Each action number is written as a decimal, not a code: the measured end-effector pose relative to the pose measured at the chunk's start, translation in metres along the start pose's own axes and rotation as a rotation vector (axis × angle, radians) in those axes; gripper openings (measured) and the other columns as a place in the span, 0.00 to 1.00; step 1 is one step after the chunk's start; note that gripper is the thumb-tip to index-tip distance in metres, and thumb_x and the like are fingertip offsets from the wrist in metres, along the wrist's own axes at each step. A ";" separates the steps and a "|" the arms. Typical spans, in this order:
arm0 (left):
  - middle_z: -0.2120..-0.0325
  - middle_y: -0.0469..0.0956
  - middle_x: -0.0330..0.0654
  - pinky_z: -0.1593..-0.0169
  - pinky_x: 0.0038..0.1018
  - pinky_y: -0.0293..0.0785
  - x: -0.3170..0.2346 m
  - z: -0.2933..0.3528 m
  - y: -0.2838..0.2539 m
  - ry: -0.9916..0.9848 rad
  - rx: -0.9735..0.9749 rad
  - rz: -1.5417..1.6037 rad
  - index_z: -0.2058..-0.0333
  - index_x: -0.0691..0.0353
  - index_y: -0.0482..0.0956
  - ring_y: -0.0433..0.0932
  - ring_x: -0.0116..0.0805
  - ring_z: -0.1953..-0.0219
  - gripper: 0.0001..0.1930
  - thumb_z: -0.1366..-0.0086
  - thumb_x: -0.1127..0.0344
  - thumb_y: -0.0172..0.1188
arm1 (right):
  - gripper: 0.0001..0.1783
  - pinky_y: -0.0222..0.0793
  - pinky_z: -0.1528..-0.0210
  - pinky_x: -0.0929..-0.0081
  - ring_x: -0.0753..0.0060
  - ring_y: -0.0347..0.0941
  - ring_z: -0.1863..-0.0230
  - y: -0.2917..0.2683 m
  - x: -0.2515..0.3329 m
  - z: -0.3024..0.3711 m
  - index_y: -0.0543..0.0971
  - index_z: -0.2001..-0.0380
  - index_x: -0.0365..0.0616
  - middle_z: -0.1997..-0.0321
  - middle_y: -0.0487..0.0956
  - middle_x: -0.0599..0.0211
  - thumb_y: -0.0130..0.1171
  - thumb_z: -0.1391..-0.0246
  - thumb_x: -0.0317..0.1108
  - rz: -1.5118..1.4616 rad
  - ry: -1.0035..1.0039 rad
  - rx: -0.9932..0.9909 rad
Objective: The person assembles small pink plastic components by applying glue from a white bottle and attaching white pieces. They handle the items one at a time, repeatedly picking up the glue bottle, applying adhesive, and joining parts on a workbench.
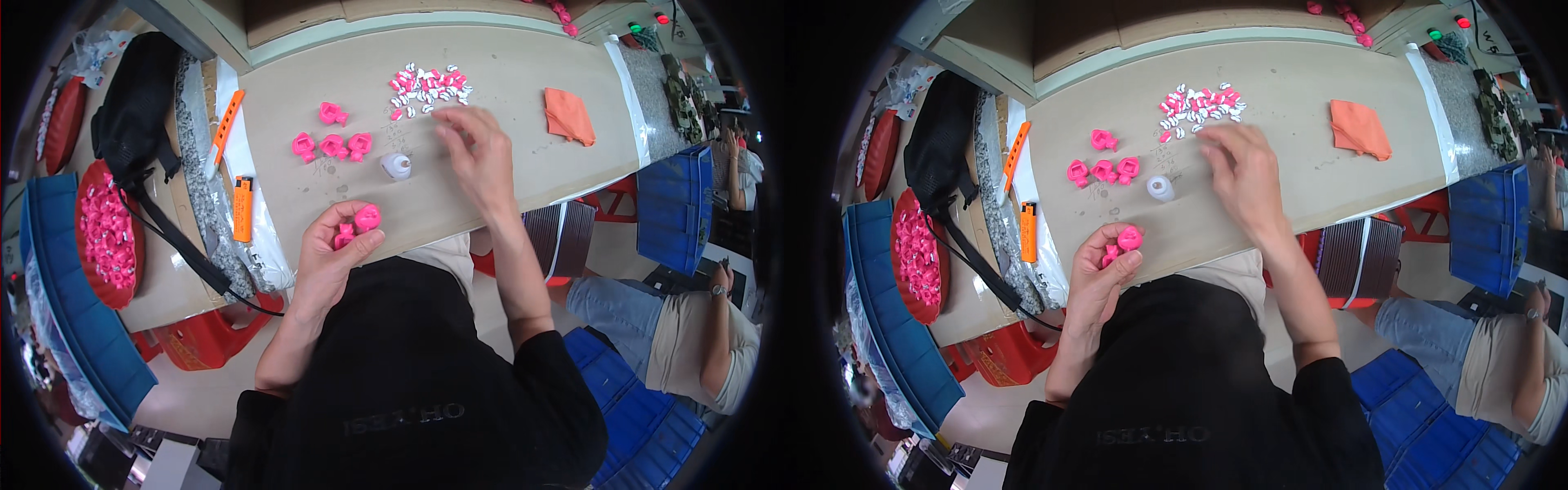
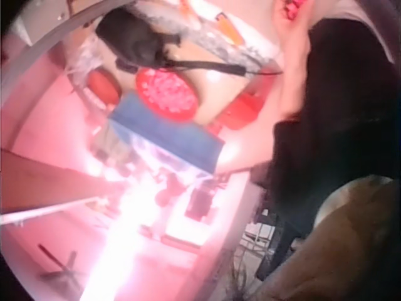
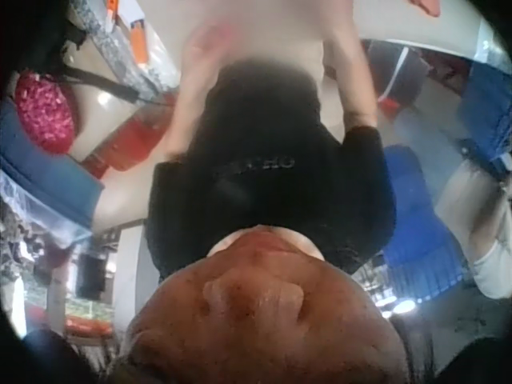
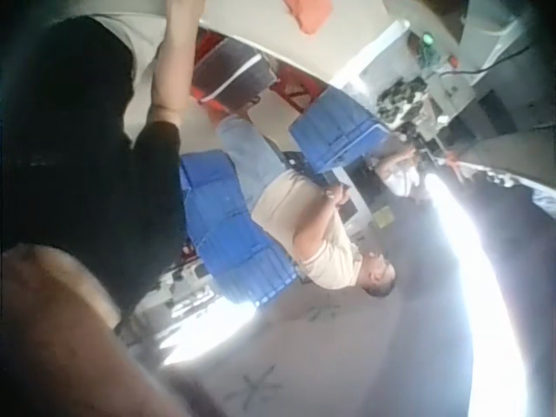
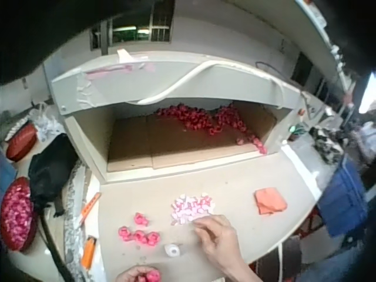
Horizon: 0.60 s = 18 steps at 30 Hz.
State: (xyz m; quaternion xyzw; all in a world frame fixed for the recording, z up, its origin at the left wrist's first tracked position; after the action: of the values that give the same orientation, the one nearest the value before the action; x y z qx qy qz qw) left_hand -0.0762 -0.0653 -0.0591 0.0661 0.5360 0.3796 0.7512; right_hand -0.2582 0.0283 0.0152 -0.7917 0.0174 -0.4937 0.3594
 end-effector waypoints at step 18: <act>0.73 0.73 0.32 0.70 0.13 0.65 -0.007 0.002 0.024 0.189 0.121 -0.245 0.62 0.65 0.73 0.67 0.14 0.73 0.14 0.50 0.78 0.64 | 0.06 0.70 0.62 0.85 0.80 0.74 0.66 0.030 0.013 0.085 0.78 0.68 0.33 0.70 0.78 0.66 0.59 0.53 0.21 -0.986 0.438 0.385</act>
State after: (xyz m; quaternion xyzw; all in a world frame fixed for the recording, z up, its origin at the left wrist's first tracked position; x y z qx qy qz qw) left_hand -0.0876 -0.0526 -0.0408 0.0094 0.6302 0.2570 0.7326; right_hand -0.1743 0.0482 -0.0138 -0.5059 -0.3701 -0.7497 0.2122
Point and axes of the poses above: each hand's wrist, its own z-axis away from the middle knuckle, its own y-axis out of the palm, x = y × z, the point moved 10 cm from there along -z, towards the middle knuckle
